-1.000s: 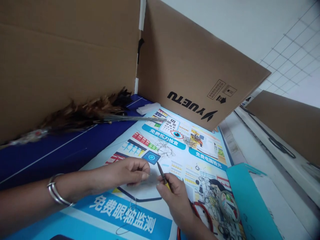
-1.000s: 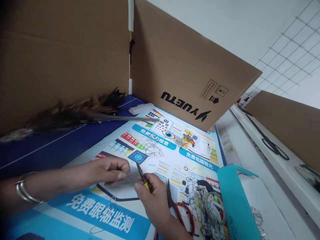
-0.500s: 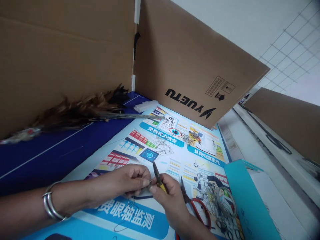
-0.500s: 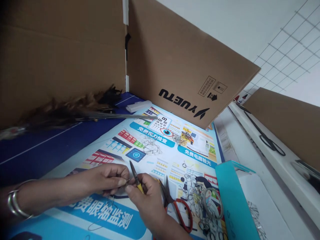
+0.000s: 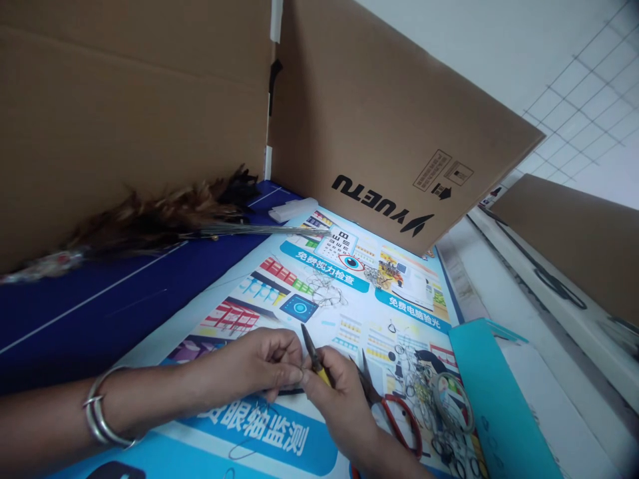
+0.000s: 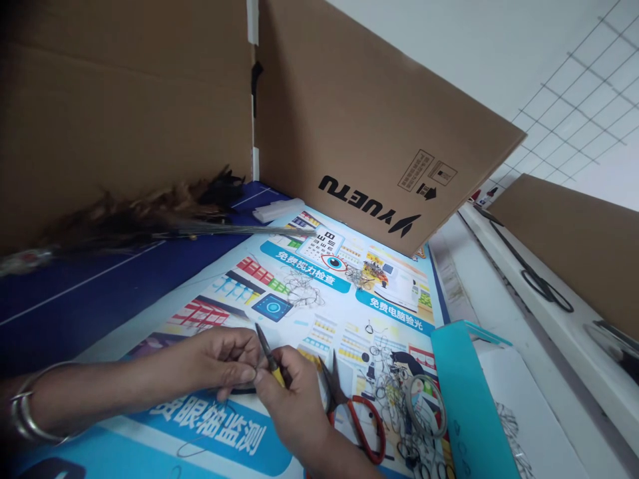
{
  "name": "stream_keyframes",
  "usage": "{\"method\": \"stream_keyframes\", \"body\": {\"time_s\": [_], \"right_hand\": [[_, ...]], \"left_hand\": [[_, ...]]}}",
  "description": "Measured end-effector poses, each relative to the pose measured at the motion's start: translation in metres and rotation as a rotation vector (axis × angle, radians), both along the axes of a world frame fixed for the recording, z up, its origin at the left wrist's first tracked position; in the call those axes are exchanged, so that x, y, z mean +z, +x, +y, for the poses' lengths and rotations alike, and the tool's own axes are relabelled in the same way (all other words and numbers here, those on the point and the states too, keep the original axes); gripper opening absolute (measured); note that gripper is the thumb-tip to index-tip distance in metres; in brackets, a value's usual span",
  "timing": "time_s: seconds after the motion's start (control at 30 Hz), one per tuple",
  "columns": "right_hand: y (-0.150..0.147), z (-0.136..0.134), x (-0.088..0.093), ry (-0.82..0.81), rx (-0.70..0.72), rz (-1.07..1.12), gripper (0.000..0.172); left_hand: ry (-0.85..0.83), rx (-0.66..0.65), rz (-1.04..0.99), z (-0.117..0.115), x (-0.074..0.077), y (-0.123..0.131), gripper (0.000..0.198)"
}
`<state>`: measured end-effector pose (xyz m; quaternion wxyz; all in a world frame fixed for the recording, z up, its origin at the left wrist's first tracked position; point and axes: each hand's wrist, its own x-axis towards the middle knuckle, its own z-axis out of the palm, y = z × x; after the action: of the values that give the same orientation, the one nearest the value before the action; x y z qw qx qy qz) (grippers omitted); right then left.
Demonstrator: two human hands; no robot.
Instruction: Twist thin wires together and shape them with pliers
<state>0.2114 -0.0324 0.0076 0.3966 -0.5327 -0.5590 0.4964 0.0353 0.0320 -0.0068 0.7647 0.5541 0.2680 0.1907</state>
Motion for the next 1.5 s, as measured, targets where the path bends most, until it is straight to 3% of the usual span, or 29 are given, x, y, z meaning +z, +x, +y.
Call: {"method": "stream_keyframes", "body": {"time_s": [0.17,0.37,0.53,0.67,0.87,1.1,1.5], "right_hand": [[0.008,0.002,0.000,0.059,0.001,-0.149,0.017],[0.026,0.008,-0.012,0.455,-0.048,-0.516,0.009],[0.034,0.011,-0.017,0.766,-0.019,-0.784,0.014],[0.041,0.012,-0.016,0.941,-0.022,-1.045,0.015],[0.044,0.011,-0.012,1.130,-0.028,-1.272,0.021],[0.043,0.010,-0.007,1.185,-0.001,-1.378,0.022],[0.042,0.008,-0.007,1.191,0.012,-1.363,0.021]], "left_hand": [[0.054,0.046,0.068,0.006,0.005,-0.004,0.027],[0.054,0.150,0.093,0.016,0.005,-0.009,0.024],[0.008,0.226,0.052,0.019,0.004,-0.009,0.024],[-0.030,0.256,0.019,0.020,0.010,-0.010,0.022],[-0.066,0.282,0.027,0.020,0.016,-0.011,0.020],[-0.126,0.269,0.032,0.018,0.014,-0.010,0.018],[-0.203,0.243,-0.004,0.017,0.013,-0.010,0.020]]}}
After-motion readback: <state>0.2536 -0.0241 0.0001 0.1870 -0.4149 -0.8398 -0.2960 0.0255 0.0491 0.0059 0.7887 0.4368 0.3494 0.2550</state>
